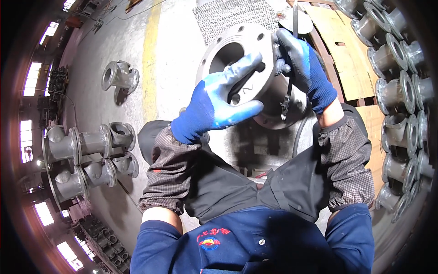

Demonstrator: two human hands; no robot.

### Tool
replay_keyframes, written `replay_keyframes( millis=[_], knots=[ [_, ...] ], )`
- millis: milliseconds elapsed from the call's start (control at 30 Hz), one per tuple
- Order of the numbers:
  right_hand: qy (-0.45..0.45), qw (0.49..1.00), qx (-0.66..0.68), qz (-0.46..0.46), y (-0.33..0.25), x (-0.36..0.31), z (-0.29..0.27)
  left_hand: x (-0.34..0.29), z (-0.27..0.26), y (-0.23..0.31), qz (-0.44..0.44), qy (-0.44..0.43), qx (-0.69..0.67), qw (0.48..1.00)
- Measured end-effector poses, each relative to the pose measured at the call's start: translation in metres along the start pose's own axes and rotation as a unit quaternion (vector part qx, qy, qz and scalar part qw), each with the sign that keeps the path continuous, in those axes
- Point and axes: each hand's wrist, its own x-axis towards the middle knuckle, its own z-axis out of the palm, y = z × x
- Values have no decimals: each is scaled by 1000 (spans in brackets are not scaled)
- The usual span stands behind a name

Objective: The person uses a pneumatic grinding tool to smooth the surfaces and flange edges of cast metal pipe fittings, turning the objects over to reach different sides and then placing them onto a pallet.

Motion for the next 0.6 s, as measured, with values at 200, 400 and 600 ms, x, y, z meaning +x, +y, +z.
replay_keyframes(
  millis=[200, 400, 600],
  knots=[
    [141, 988, -44, 34, 3, -31, -14, -10, -21, -40, -259, 261, -177, 913],
    [106, 890, -392, -208, 31, -47, -35, -14, 13, -38, -305, 135, -579, 744],
    [111, 876, -426, -195, 39, -37, -31, -19, 13, -26, -223, 196, -361, 884]
  ],
)
